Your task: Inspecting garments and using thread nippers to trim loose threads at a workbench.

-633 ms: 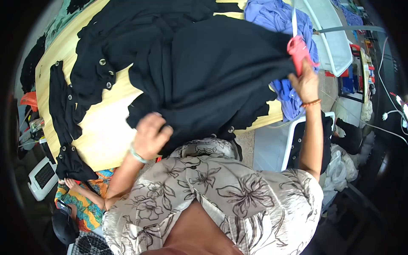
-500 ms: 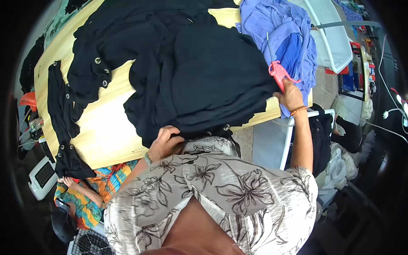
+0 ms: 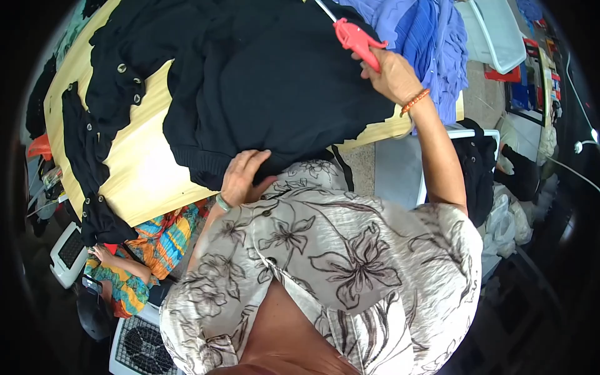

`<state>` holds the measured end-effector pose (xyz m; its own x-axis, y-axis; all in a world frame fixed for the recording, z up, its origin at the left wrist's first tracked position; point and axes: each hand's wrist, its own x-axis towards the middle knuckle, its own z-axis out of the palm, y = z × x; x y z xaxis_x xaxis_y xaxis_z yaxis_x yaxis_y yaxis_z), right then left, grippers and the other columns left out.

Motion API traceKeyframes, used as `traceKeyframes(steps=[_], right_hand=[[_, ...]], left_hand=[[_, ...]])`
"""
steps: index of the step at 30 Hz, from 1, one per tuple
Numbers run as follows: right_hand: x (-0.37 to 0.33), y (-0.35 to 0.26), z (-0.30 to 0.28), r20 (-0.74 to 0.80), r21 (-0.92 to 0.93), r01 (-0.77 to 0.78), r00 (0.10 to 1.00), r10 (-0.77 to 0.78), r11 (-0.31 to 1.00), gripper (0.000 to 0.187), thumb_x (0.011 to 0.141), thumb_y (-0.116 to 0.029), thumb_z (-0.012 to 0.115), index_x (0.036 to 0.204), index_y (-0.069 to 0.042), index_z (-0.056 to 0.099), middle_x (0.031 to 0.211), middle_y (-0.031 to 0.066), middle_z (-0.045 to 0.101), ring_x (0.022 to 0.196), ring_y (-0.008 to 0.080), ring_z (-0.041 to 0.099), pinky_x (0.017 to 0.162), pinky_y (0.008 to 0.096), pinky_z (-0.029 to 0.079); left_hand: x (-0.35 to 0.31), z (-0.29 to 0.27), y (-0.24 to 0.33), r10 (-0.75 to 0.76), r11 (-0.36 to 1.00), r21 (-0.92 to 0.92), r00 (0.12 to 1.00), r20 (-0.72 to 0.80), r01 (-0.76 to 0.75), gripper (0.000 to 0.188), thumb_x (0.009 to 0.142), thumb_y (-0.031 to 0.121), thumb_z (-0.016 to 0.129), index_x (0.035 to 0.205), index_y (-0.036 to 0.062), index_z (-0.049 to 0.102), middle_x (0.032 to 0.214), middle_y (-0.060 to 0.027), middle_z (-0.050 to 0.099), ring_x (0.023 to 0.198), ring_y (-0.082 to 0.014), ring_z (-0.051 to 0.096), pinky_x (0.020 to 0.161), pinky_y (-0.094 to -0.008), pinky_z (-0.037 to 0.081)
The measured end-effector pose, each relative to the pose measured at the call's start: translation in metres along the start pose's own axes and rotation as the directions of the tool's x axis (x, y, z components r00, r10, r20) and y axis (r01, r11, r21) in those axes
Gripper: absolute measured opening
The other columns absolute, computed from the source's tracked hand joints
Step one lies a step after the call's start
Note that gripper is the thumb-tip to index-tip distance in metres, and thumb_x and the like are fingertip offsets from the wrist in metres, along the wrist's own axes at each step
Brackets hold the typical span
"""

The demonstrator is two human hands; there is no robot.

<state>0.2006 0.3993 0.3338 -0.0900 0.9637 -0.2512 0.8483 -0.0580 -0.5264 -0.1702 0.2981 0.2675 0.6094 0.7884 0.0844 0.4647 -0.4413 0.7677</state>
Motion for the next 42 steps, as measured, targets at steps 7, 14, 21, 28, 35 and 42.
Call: traceKeyframes(steps=[7,14,21,28,35,42], right_hand=[[-0.055,-0.028,0.023,0.202,0.267,-0.063,0.979,0.008,0.962,0.019,0.086,-0.007,0.067,0.104,-0.002,0.066,0.097,0.0079,0.070,0.082,0.0106,0.063,0.076,0.0272,0.050],[-0.066,-0.104,0.068,-0.120,0.144,0.369,0.927,-0.354,0.918,0.074,0.066,-0.041,0.082,0.123,-0.004,0.053,0.124,0.0179,0.057,0.108,0.0362,0.059,0.086,0.0419,0.052],[-0.040,-0.054,0.060,-0.459,-0.096,0.150,0.870,-0.177,0.984,0.032,0.077,-0.026,0.073,0.097,-0.003,0.062,0.097,0.0148,0.066,0.083,0.0354,0.065,0.071,0.0414,0.053],[-0.053,-0.012,0.053,-0.283,0.194,0.124,0.957,-0.066,0.973,0.033,0.077,-0.024,0.073,0.105,-0.008,0.065,0.082,0.0192,0.065,0.082,0.0392,0.063,0.070,0.0454,0.050],[-0.054,-0.053,0.074,-0.024,0.263,0.176,0.984,-0.176,0.949,0.031,0.076,-0.018,0.074,0.101,-0.005,0.061,0.079,0.0185,0.064,0.080,0.0397,0.063,0.069,0.0462,0.050],[-0.076,-0.095,0.074,-0.183,0.303,0.446,0.895,-0.408,0.842,0.055,0.071,-0.025,0.081,0.115,-0.001,0.057,0.108,0.0168,0.063,0.095,0.0380,0.063,0.081,0.0396,0.051]], left_hand=[[0.007,-0.016,0.014,-0.272,0.677,-0.714,0.962,-0.017,0.179,0.028,0.080,-0.012,0.050,0.104,0.0014,0.054,0.098,-0.0071,0.050,0.089,-0.0137,0.051,0.079,-0.0244,0.043],[0.055,-0.045,0.067,-0.273,0.762,-0.644,0.936,-0.224,0.068,0.014,0.092,0.004,0.058,0.103,0.0013,0.050,0.099,-0.0040,0.055,0.088,-0.0093,0.049,0.082,-0.0218,0.039],[0.056,-0.060,0.038,-0.496,0.668,-0.744,0.735,-0.463,-0.018,0.007,0.095,0.009,0.058,0.089,0.0057,0.056,0.080,0.0067,0.052,0.073,-0.0005,0.042,0.068,-0.0158,0.035],[0.009,-0.025,-0.018,-0.548,0.836,-0.318,0.706,-0.448,0.448,0.036,0.074,-0.007,0.066,0.107,0.0046,0.056,0.091,-0.0054,0.057,0.083,-0.0147,0.057,0.081,-0.0239,0.045],[0.036,-0.015,0.017,0.396,0.735,0.623,0.915,-0.074,-0.268,0.059,0.063,-0.002,0.057,0.120,0.0147,0.062,0.120,-0.0144,0.055,0.105,-0.0308,0.056,0.087,-0.0420,0.043],[0.050,-0.012,0.066,-0.201,0.959,-0.259,0.915,-0.349,0.112,0.013,0.086,0.004,0.064,0.098,-0.0004,0.062,0.083,-0.0138,0.063,0.075,-0.0204,0.064,0.068,-0.0278,0.048]])
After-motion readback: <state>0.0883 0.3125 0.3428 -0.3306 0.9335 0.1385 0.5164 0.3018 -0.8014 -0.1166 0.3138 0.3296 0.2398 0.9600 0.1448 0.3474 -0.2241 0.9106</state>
